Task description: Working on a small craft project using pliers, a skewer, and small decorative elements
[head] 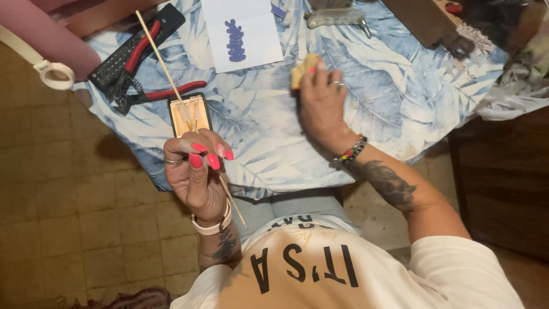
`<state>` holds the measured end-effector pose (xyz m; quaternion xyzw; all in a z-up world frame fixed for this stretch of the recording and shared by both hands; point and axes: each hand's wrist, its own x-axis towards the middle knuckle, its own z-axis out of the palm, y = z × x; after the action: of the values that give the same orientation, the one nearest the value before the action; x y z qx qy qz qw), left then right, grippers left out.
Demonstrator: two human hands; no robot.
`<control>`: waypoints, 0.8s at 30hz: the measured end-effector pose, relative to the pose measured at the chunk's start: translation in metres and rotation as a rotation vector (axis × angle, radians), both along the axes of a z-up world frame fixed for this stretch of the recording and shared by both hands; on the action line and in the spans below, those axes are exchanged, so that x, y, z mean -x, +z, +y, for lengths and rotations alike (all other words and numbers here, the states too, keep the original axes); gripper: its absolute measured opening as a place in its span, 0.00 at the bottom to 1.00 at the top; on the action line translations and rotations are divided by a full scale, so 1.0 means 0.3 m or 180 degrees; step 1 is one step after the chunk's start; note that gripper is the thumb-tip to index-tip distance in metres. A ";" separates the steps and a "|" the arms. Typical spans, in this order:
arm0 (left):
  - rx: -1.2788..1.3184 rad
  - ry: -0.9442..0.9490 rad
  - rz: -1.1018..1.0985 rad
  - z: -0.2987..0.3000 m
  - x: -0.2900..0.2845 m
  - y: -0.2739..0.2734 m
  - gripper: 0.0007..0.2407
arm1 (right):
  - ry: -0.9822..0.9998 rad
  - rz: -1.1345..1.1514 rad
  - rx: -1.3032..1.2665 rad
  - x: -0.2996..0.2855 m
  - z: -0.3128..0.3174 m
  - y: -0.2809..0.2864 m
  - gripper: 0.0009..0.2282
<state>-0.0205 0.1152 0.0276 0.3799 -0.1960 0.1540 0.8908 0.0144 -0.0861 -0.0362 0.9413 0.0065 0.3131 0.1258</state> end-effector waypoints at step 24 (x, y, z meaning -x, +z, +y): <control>-0.0337 -0.0290 0.0080 -0.094 0.022 0.056 0.03 | 0.0247 0.1375 -0.0866 -0.018 -0.055 0.108 0.21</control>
<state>-0.0272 0.0870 0.0445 0.4191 -0.2097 0.0979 0.8779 0.0199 -0.1026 -0.0038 0.9937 0.0272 0.1073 -0.0183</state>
